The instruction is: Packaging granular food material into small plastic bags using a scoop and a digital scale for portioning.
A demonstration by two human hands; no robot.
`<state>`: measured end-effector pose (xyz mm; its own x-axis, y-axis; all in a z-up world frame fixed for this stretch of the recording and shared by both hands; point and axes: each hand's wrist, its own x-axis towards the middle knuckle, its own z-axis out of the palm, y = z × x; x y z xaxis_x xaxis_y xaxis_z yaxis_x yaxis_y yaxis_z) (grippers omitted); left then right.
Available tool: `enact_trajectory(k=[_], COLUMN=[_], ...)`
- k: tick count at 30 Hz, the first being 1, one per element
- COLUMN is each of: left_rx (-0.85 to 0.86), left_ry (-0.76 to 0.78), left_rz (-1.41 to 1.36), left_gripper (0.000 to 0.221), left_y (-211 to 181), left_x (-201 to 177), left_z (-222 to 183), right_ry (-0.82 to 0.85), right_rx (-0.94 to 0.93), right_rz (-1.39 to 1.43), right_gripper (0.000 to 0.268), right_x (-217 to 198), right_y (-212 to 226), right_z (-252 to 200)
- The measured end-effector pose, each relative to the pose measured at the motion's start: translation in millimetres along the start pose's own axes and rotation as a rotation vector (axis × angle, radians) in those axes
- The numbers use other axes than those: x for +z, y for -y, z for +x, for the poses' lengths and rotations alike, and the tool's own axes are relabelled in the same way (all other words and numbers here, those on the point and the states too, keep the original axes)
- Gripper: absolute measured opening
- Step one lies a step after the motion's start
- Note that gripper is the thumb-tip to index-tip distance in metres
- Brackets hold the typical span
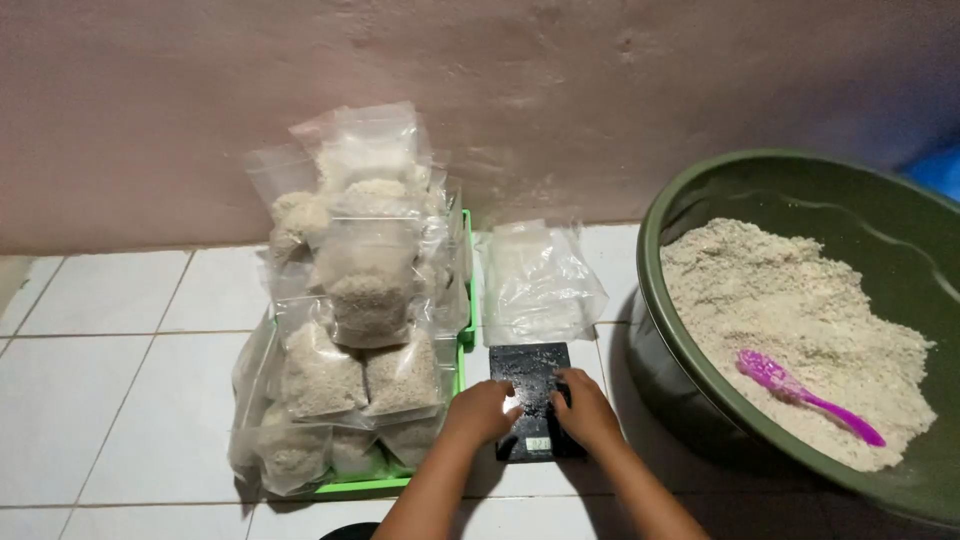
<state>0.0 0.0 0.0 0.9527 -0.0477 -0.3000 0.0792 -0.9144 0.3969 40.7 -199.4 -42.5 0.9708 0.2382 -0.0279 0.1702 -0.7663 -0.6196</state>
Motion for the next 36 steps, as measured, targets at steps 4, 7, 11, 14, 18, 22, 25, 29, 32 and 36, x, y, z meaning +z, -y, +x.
enact_trajectory(k=[4, 7, 11, 14, 18, 22, 25, 29, 32, 36], left_rx=[-0.008, -0.009, -0.02, -0.021, -0.044, 0.007, 0.004, -0.026, -0.031, -0.034], left_ry=[-0.198, -0.311, -0.353, -0.294, -0.203, -0.264, -0.24, -0.172, -0.18, -0.184], left_rz=[0.018, -0.024, -0.039, -0.079, -0.152, -0.125, -0.147, -0.154, -0.162, -0.173], left_gripper=[0.034, 0.03, 0.028, 0.025, 0.024, 0.024, 0.022, 0.025, 0.028, 0.028], left_y=[-3.2, -2.9, -5.3, -13.2, -16.7, -17.4, -20.7, -19.3, -13.9, -4.4], left_x=[11.3, 8.7, 10.6, 4.2, -1.7, 1.3, -3.1, -7.2, -3.9, 4.7], left_z=[2.2, 1.6, 7.9, 7.7, 8.8, 9.7, 7.2, 6.6, 11.2, 14.6], right_ry=[-0.097, -0.081, -0.03, 0.018, 0.042, 0.011, -0.333, -0.359, -0.299, -0.208], right_rx=[-0.119, -0.145, -0.044, 0.106, 0.178, 0.097, -0.114, 0.125, 0.381, 0.465], right_rz=[-0.062, -0.232, -0.369, -0.395, -0.595, -0.68, -0.717, -0.085, 0.335, 1.052], right_gripper=[0.044, 0.049, 0.036, 0.048, 0.083, 0.073, 0.04, 0.049, 0.053, 0.066], right_x=[8.3, 5.7, 11.4, 22.9, 82.6, 102.3, 97.5, 67.2, 49.4, 23.1], right_y=[-10.1, -3.1, 1.7, 2.9, -49.7, -62.3, -63.9, -35.9, -24.0, -8.9], right_z=[56.5, 98.2, 145.0, 170.3, 212.8, 216.3, 214.6, 200.7, 191.5, 147.4])
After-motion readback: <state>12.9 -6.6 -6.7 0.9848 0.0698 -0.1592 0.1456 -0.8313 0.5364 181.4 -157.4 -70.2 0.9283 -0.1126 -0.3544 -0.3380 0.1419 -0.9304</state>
